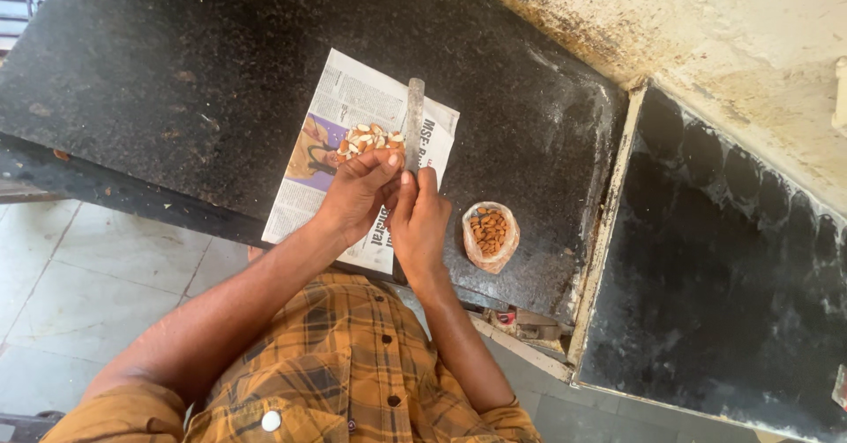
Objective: The person slices nuts using a knife, placing the sliced pieces onto a piece of newspaper. They take whole nuts from a small container, hold them against the blade to slice them, and clear the newspaper periodically.
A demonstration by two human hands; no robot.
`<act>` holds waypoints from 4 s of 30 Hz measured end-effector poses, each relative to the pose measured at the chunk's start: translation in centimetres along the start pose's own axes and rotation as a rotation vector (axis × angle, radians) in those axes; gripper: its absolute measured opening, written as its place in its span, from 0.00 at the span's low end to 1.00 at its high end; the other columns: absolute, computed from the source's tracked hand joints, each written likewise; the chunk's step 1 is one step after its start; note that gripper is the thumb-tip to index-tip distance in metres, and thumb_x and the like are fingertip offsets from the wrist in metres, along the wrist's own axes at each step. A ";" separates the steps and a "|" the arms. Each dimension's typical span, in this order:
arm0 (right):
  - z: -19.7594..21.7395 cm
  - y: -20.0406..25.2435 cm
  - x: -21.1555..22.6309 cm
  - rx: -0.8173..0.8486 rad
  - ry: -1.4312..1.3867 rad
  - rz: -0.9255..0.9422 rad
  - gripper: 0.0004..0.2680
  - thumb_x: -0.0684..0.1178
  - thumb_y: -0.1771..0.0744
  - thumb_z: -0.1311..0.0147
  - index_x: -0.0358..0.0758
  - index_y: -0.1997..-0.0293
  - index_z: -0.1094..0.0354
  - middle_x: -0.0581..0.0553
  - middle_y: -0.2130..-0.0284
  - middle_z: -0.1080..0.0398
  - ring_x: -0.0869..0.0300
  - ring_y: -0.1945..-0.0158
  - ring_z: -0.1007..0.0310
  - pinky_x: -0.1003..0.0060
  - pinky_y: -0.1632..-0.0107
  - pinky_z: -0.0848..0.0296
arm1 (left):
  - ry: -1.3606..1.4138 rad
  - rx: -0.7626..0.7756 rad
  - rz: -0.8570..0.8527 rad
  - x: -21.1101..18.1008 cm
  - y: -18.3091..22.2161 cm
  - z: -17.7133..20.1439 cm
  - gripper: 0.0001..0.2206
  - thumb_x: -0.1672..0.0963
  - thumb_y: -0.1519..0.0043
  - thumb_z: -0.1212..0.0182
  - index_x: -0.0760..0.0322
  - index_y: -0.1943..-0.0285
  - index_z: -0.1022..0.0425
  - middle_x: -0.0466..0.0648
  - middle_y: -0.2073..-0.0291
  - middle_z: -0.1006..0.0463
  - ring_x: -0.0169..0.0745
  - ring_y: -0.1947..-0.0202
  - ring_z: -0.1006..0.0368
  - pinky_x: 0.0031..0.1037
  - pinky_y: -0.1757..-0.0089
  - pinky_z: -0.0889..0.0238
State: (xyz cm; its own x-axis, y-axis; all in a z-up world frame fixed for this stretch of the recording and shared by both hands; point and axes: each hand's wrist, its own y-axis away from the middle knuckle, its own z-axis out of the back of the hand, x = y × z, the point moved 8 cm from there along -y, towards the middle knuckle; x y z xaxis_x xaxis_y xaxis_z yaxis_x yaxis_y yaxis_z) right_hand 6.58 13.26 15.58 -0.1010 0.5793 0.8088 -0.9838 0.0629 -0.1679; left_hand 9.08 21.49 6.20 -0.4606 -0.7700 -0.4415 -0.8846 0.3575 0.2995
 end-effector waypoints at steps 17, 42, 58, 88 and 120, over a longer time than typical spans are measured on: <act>0.1 0.4 0.3 -0.004 0.001 0.034 0.07 0.45 0.27 0.59 0.33 0.61 0.44 0.44 0.84 0.30 0.60 0.83 0.25 0.65 0.81 0.33 | -0.061 0.020 -0.023 -0.9 0.2 -0.3 0.04 0.58 0.34 0.37 0.65 0.57 0.22 0.46 0.66 0.20 0.35 0.66 0.24 0.24 0.68 0.33; -1.3 0.6 -1.3 0.106 -0.261 -0.106 0.09 0.47 0.26 0.64 0.33 0.60 0.43 0.46 0.84 0.31 0.66 0.86 0.33 0.70 0.84 0.38 | -0.402 0.055 -0.012 -3.0 0.4 -2.0 0.04 0.61 0.35 0.39 0.73 0.60 0.22 0.51 0.73 0.20 0.33 0.80 0.29 0.23 0.82 0.36; -4.4 0.5 -14.7 0.042 -0.337 -0.474 0.08 0.48 0.27 0.59 0.34 0.59 0.44 0.44 0.83 0.32 0.64 0.87 0.37 0.68 0.84 0.38 | -1.165 -0.313 -0.027 -2.9 -4.3 8.7 0.06 0.61 0.40 0.34 0.67 0.55 0.21 0.51 0.69 0.18 0.38 0.71 0.23 0.33 0.70 0.28; 20.0 18.8 -25.8 -0.583 -0.645 -0.665 0.10 0.51 0.27 0.58 0.39 0.63 0.47 0.45 0.81 0.34 0.62 0.84 0.38 0.66 0.81 0.36 | -1.769 0.372 -0.368 23.3 -7.9 -7.9 0.15 0.61 0.44 0.42 0.66 0.48 0.20 0.58 0.46 0.23 0.61 0.52 0.23 0.44 0.51 0.30; 14.9 9.0 -16.6 0.026 -0.516 -0.326 0.09 0.49 0.25 0.66 0.36 0.57 0.42 0.47 0.80 0.31 0.66 0.85 0.35 0.72 0.83 0.36 | -0.360 0.076 0.064 17.6 -3.0 -5.5 0.08 0.60 0.34 0.38 0.71 0.49 0.23 0.50 0.60 0.19 0.38 0.61 0.23 0.27 0.60 0.25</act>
State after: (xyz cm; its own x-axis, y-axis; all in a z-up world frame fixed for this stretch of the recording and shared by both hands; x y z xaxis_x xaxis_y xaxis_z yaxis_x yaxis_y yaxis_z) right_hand -2.85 -7.87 9.04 0.1537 0.0647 0.9860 -0.9788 0.1468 0.1429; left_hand 4.04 3.96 2.19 -0.4990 -0.5146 -0.6973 -0.8500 0.4476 0.2779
